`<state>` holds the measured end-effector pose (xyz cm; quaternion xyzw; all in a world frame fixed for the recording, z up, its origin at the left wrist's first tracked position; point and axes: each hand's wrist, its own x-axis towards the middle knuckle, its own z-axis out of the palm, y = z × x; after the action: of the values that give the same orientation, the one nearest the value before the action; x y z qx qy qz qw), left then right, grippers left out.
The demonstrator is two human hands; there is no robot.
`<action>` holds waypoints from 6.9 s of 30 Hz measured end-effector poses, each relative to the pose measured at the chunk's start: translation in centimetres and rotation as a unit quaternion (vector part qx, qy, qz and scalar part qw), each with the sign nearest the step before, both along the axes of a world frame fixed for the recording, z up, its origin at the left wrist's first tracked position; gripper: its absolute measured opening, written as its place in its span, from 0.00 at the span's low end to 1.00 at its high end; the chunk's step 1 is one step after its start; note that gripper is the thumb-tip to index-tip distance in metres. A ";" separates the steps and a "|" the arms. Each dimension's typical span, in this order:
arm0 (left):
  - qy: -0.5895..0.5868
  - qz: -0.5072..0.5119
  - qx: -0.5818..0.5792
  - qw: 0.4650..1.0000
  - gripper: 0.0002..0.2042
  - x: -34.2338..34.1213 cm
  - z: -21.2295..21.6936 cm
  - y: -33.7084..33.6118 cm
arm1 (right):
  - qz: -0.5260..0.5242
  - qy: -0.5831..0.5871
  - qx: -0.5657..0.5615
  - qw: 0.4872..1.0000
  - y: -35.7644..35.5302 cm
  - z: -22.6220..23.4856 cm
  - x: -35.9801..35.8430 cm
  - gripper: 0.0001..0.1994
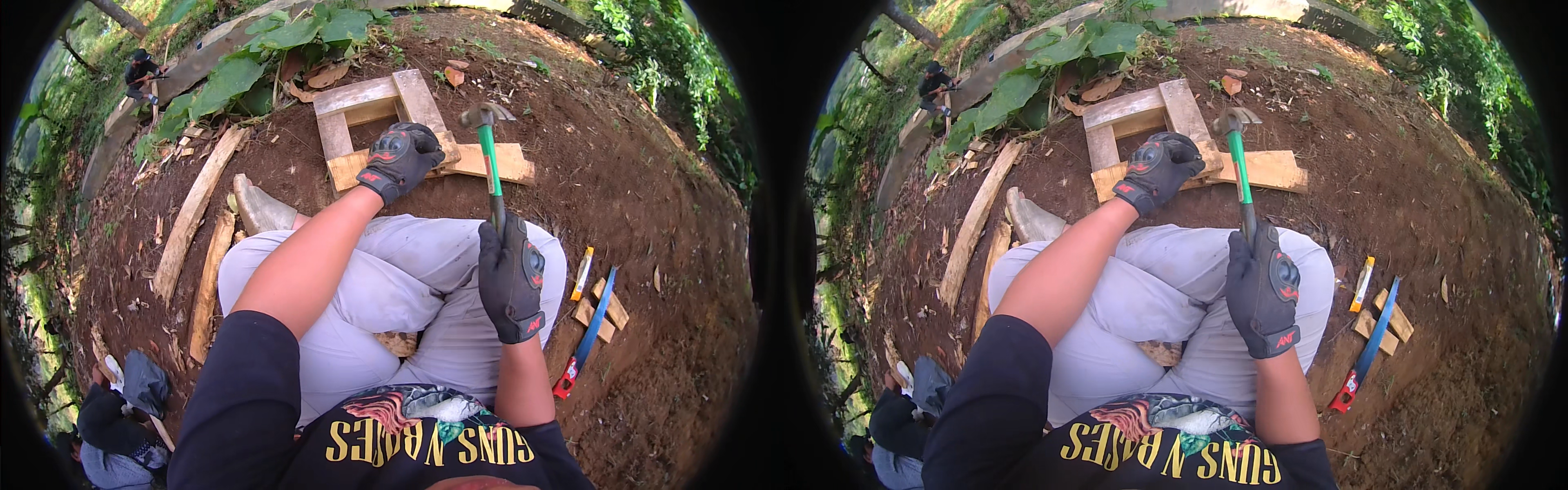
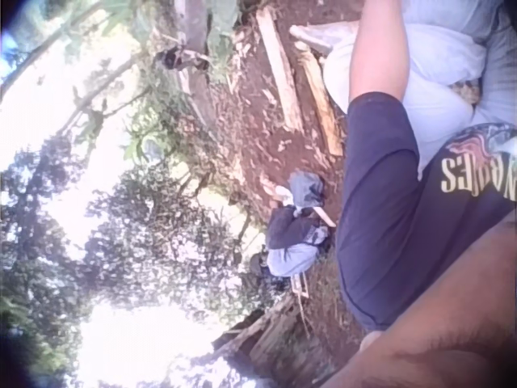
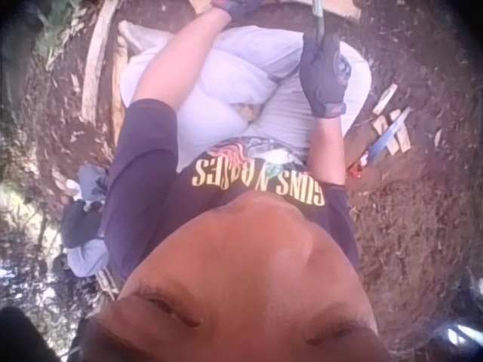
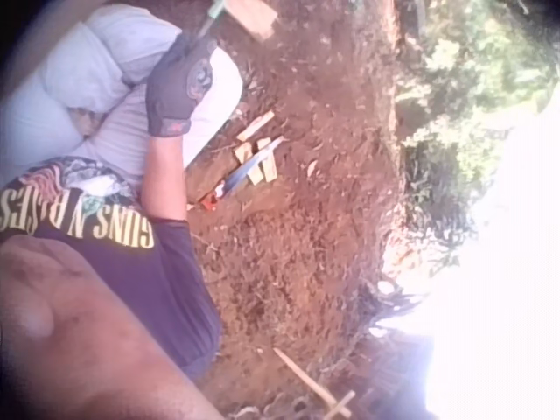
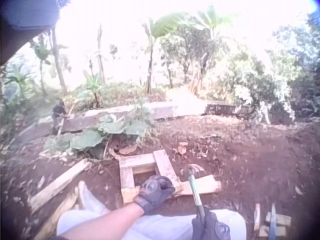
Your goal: The person sits on the ground and uses a hammer to drive nails into a small wooden frame. They repeatedly position the nails and strike them with the hammer to secure the wooden pieces together.
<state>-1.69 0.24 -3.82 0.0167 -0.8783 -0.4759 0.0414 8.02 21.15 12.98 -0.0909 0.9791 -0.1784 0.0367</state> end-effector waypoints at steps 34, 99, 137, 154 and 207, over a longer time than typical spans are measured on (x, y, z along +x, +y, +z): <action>-0.047 -0.031 -0.021 0.998 0.11 -0.6 2.0 -0.5 | 0.156 -0.335 0.383 0.847 5.4 -11.6 -25.6 0.68; -0.004 -0.027 0.005 1.000 0.08 -0.7 0.5 0.6 | 0.074 -0.133 -0.077 0.985 12.9 -0.3 -13.1 0.14; -0.007 -0.041 -0.063 0.997 0.09 -1.0 0.1 0.8 | 0.318 -0.003 0.073 0.945 10.8 -4.9 -15.4 0.09; -0.156 -0.086 -0.244 0.953 0.42 0.0 4.3 -2.0 | 0.065 -0.029 -0.046 0.996 7.4 -4.1 -14.7 0.15; -0.008 0.156 -0.056 0.986 0.11 0.5 -0.4 4.0 | 0.394 -0.023 0.041 0.918 11.8 -6.3 -19.1 0.08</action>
<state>-1.17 4.21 -4.21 0.1553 -0.8906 -0.4132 0.1092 -11.06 32.94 6.68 -0.4637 0.8693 -0.1109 0.1306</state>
